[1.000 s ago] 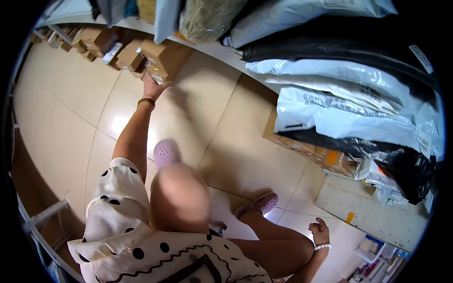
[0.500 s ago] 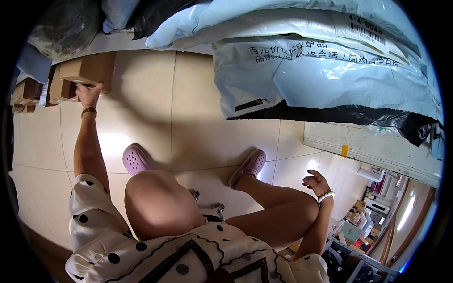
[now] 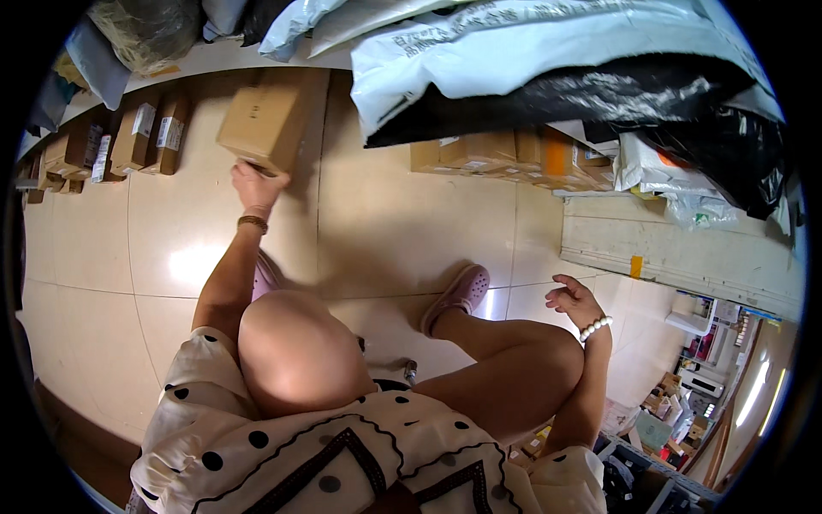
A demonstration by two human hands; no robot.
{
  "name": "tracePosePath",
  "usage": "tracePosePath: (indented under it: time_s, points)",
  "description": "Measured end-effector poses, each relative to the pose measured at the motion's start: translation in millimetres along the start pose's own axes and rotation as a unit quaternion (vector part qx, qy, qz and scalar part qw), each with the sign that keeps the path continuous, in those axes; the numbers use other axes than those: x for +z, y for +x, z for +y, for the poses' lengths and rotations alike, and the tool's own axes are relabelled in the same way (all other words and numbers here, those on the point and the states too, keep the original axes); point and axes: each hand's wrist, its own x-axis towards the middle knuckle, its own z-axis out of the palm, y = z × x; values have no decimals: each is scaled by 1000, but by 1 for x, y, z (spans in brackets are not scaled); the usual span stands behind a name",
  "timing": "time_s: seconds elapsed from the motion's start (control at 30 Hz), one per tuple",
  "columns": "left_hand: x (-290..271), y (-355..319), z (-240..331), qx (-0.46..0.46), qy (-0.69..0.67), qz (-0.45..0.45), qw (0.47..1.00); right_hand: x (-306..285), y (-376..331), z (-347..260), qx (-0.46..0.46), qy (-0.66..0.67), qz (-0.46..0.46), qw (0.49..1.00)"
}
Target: The person sits on the floor and organizes small cardboard boxes and plastic mailers. They pick up items from the floor, inspect them, and place them onto a nearby metal shelf or into a larger pile.
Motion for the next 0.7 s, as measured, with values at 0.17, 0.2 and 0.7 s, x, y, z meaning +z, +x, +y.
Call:
tracePosePath:
  time_s: [0.17,0.2,0.7]
  points:
    - [34,-36,72,5,9,-101,995,8,0,-16,-38,15,-26,999]
    - [40,-41,86,-1,13,-127,992,5,-2,-9,-49,31,-43,997]
    - [129,-104,200,-152,94,-128,976,-9,-9,4,-114,76,-118,983]
